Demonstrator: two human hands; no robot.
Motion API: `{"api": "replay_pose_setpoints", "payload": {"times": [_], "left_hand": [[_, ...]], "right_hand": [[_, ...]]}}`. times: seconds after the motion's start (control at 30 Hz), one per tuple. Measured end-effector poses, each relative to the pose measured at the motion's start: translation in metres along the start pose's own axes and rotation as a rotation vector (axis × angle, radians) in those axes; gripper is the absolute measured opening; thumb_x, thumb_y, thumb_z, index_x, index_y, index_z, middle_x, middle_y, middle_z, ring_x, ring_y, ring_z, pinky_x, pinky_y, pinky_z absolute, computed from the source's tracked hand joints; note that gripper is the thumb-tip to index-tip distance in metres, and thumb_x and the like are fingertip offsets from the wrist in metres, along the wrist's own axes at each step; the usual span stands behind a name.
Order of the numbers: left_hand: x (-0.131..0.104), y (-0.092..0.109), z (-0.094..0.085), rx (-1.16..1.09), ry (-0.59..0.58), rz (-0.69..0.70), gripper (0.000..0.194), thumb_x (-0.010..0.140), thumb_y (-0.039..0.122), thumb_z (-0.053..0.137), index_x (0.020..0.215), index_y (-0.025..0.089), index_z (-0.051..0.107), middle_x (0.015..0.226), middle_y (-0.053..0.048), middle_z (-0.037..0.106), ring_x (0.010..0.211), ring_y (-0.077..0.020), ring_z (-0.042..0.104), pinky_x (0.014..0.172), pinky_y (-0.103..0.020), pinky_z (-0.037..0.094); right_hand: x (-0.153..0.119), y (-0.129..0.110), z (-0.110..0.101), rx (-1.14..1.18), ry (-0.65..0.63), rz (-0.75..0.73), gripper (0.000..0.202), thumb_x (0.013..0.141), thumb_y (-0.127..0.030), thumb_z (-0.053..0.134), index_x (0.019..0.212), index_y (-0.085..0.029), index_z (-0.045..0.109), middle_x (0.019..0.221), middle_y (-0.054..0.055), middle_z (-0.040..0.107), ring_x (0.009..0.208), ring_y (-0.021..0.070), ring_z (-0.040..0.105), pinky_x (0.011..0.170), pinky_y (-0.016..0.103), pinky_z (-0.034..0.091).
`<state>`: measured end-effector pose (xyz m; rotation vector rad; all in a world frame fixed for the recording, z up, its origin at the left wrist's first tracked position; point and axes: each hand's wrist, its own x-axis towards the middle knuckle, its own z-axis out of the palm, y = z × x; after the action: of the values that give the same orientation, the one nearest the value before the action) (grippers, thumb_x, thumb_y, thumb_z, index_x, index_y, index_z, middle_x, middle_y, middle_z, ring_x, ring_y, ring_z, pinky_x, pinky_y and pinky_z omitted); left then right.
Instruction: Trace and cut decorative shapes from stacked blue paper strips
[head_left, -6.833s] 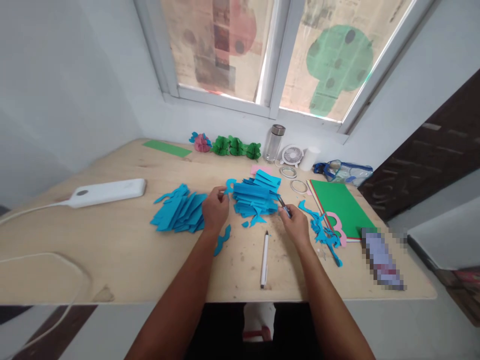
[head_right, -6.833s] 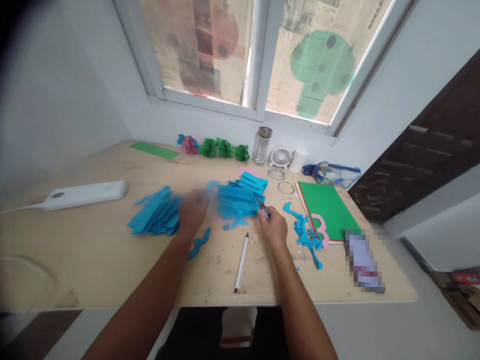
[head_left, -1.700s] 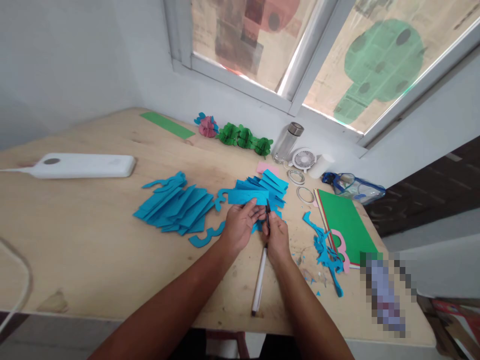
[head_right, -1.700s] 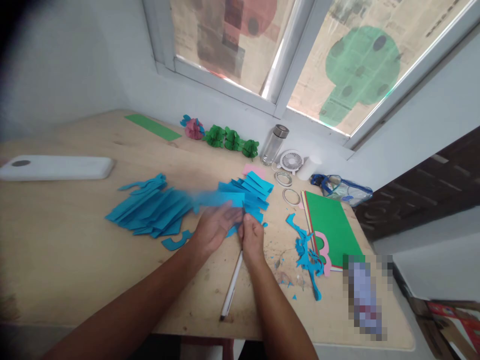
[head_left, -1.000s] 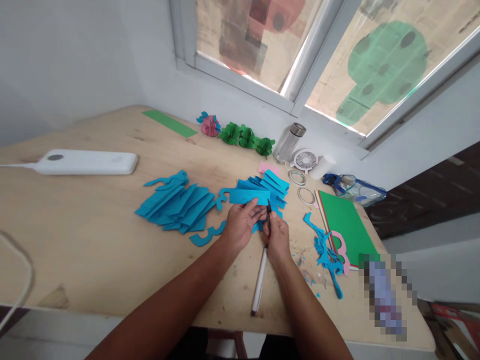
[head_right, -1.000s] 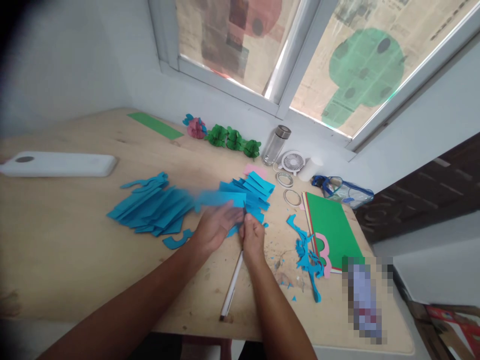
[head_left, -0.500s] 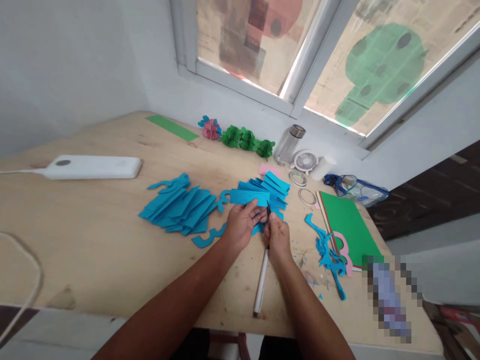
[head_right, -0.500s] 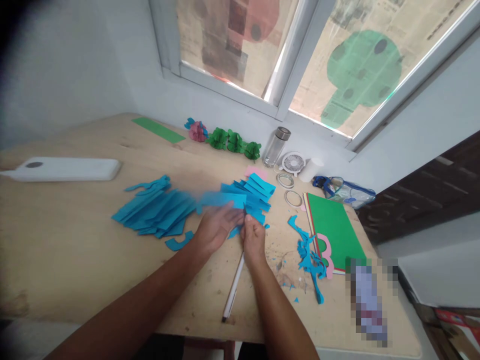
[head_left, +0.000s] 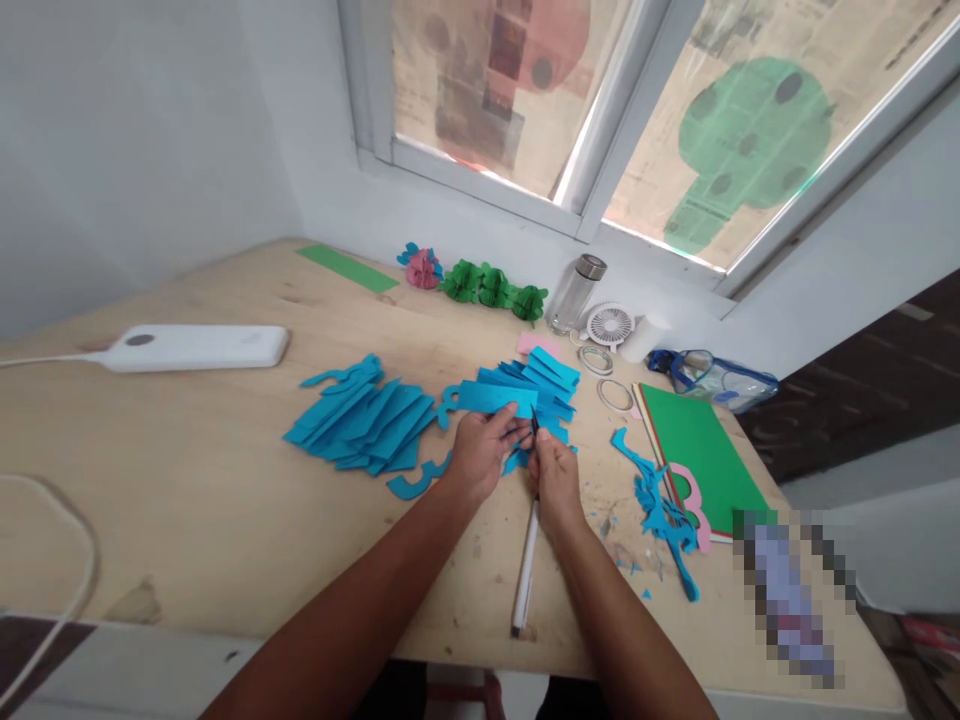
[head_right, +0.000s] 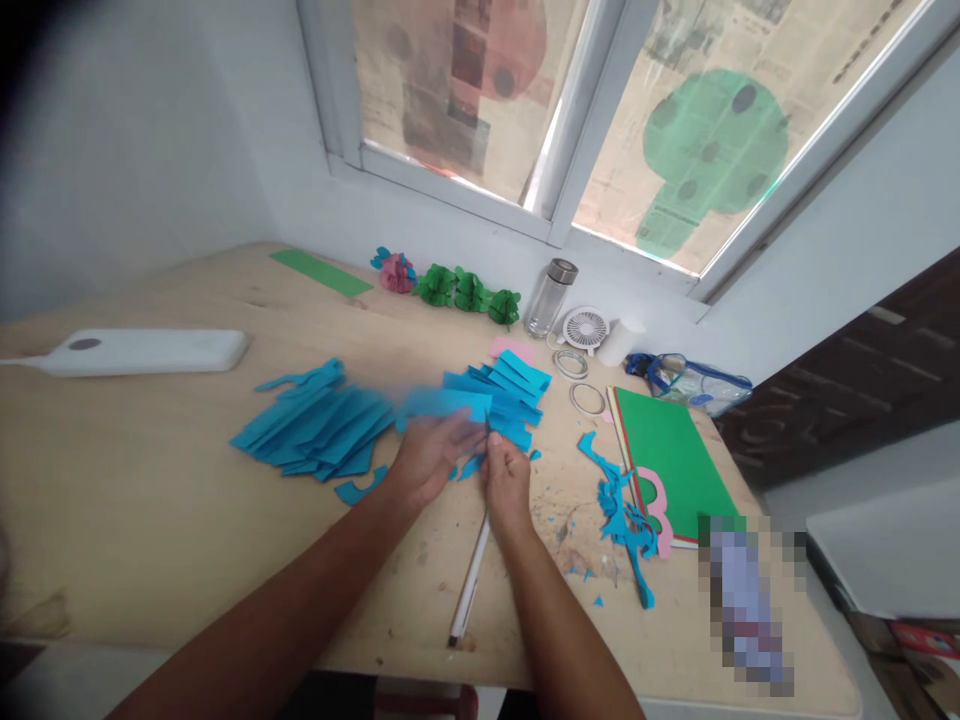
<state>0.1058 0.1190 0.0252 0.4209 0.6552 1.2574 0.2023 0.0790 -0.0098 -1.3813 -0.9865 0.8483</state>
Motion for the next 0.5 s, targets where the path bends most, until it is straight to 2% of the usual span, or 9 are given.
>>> {"api": "replay_pose_setpoints", "payload": {"times": [0.5], "left_hand": [[-0.0005, 0.0017, -0.0004, 0.059, -0.021, -0.004, 0.027, 0.056, 0.028, 0.085, 0.064, 0.013, 0.064, 0.061, -0.005, 0.068, 0.058, -0.0151, 0.065, 0.063, -0.029, 0.054]], "right_hand": [[-0.0008, -0.003, 0.0018, -0.006, 0.017, -0.022, 0.059, 0.079, -0.073, 0.051, 0.052, -0.021, 0.043, 0.043, -0.006, 0.038, 0.042, 0.0092, 0.029, 0.042, 0.024, 0.023]]}}
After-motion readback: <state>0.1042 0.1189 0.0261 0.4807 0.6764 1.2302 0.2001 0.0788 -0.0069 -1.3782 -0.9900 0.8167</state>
